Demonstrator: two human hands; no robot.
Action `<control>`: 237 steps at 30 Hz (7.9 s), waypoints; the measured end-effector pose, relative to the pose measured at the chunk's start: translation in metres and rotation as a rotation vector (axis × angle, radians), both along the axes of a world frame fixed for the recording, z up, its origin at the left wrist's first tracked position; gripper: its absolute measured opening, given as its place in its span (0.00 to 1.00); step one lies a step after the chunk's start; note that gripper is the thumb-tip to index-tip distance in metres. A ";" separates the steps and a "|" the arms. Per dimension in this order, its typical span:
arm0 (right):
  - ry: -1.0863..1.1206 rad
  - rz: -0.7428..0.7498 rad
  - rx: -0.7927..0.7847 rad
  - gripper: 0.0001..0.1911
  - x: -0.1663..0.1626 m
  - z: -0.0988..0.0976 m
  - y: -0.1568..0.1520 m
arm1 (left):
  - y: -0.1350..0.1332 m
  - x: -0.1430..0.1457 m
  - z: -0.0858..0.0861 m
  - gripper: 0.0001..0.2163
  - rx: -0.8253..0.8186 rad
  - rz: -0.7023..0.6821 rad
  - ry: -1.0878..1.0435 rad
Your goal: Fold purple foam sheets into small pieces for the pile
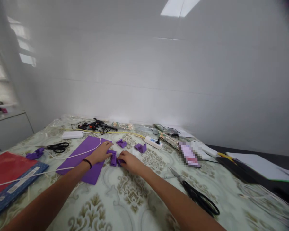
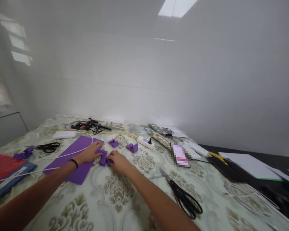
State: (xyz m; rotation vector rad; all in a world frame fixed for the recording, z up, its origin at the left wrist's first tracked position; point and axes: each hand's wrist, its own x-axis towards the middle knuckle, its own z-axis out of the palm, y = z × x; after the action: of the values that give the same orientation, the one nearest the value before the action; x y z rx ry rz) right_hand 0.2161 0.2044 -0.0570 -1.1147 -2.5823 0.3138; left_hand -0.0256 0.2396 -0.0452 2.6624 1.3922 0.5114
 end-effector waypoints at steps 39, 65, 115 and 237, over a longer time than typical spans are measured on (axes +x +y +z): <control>-0.031 -0.114 0.207 0.18 -0.029 -0.006 0.012 | -0.010 -0.006 -0.005 0.16 -0.043 0.404 0.082; 0.086 -0.523 -0.237 0.18 -0.072 -0.001 0.089 | -0.020 -0.021 -0.023 0.20 -0.034 0.336 -0.035; 0.341 -0.612 -0.457 0.18 -0.083 0.018 0.079 | -0.034 -0.014 -0.006 0.21 -0.029 0.376 -0.155; 0.932 -0.476 -0.750 0.15 0.009 0.037 -0.211 | -0.219 0.010 0.048 0.10 -0.491 -0.093 -0.637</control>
State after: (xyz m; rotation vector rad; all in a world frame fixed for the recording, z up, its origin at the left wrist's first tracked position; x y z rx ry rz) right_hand 0.2252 -0.0071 -0.0203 -1.3074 -1.3354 1.3575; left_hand -0.0157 0.0205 0.0026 1.9208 1.0258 0.7923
